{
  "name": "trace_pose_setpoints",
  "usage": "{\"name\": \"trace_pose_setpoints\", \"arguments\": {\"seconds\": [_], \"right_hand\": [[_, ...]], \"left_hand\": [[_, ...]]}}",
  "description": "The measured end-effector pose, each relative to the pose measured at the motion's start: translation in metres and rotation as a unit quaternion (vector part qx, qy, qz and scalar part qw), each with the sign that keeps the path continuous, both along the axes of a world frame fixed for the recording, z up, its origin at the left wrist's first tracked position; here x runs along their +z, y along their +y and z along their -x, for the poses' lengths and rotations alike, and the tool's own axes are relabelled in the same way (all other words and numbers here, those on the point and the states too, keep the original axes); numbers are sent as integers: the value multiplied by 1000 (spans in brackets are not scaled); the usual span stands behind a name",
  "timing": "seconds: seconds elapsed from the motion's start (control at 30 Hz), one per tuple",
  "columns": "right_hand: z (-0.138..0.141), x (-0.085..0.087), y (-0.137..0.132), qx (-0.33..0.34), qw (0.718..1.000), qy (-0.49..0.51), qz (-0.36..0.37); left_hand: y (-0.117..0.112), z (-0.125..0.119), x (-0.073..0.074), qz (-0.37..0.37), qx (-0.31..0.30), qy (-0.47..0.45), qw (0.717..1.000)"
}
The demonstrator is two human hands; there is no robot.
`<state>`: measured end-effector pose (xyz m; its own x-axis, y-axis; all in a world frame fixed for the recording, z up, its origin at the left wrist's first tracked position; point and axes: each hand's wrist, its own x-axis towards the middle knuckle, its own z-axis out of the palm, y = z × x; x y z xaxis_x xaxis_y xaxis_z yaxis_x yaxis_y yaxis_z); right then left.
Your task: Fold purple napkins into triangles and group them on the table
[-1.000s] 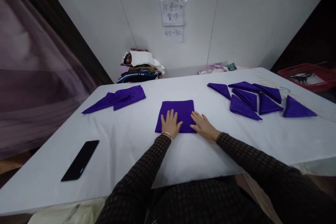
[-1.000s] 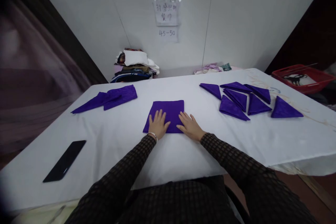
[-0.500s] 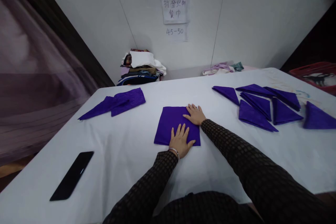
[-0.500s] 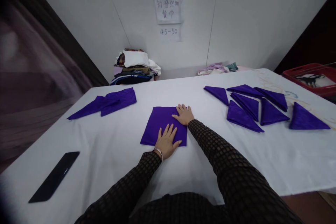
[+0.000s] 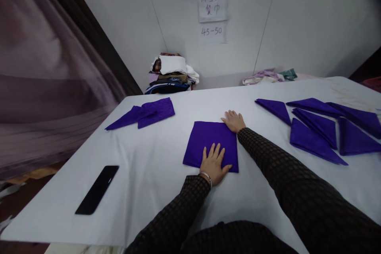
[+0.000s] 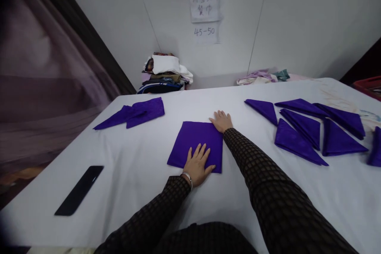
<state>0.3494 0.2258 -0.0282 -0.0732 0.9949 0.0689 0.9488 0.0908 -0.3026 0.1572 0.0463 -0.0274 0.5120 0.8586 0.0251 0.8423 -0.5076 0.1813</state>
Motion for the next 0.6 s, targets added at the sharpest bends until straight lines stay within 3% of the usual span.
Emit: {"name": "trace_pose_setpoints", "arguments": {"seconds": [0.1,0.17,0.33,0.43,0.5,0.6], "right_hand": [[0,8,-10,-10,999,43,-7],[5,13,-34,5,998,55,-19],[25,12,-146,196,974,106,-46],[28,5,-201,239,965,101,-36],[25,0,-218,231,967,98,-33],[19,-8,-224,226,969,96,-38]], "left_hand": [[0,-1,2,2,0,0,1000],[0,-1,2,2,0,-1,1000],[2,-3,1,11,-4,-10,1000],[3,-3,4,25,-17,-20,999],[2,0,7,24,-10,-48,999],[-5,15,11,-8,12,-98,995]]}}
